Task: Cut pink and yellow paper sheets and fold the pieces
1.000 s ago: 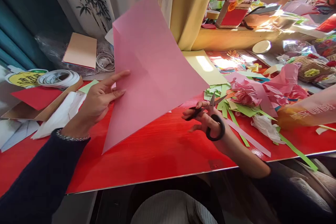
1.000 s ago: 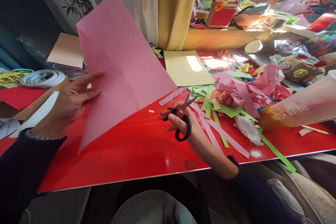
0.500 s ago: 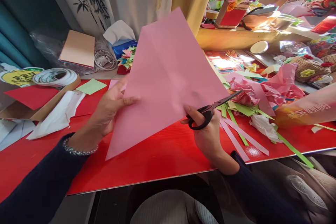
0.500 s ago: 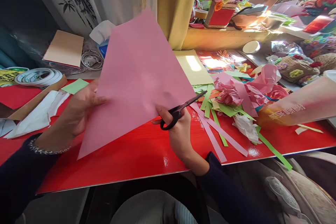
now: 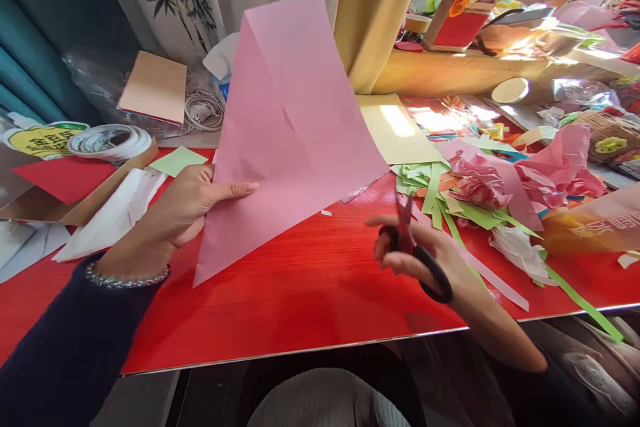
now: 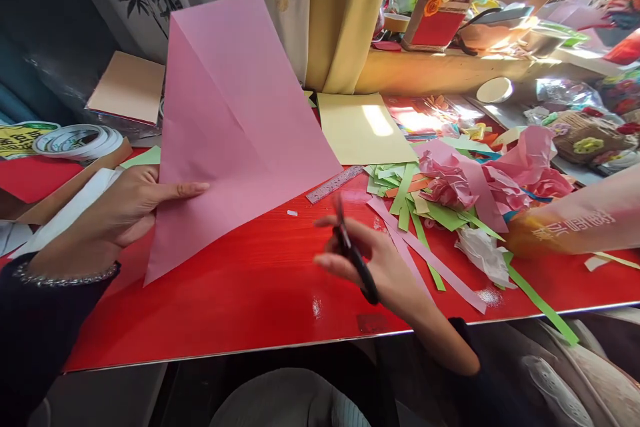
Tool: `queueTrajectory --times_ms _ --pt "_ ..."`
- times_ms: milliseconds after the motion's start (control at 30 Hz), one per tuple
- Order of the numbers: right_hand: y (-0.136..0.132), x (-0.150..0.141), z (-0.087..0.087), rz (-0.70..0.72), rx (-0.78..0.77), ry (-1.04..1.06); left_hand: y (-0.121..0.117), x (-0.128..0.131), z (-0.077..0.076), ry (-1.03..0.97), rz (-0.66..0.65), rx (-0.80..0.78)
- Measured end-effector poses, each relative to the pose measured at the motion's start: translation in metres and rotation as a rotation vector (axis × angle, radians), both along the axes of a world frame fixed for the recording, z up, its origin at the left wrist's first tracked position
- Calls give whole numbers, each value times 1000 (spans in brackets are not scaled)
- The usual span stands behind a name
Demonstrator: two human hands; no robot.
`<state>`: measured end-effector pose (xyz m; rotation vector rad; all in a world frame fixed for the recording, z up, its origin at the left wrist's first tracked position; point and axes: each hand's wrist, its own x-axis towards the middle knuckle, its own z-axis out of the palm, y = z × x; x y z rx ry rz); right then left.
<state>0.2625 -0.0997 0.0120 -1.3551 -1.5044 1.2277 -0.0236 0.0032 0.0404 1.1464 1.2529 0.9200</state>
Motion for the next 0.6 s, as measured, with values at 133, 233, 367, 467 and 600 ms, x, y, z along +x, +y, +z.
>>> queueTrajectory --times_ms 133,233,367,467,600 --pt "-7 6 3 198 -186 -77 -5 2 4 -22 10 68" --pt "-7 0 5 210 -232 -171 -9 4 4 -35 12 108" --pt "-3 -10 11 196 -280 -173 -10 5 3 -23 37 140" --pt "-1 -17 13 177 -292 -107 -11 5 3 -5 34 122" --pt "1 -21 11 122 -242 -70 -14 6 5 -17 -7 57"
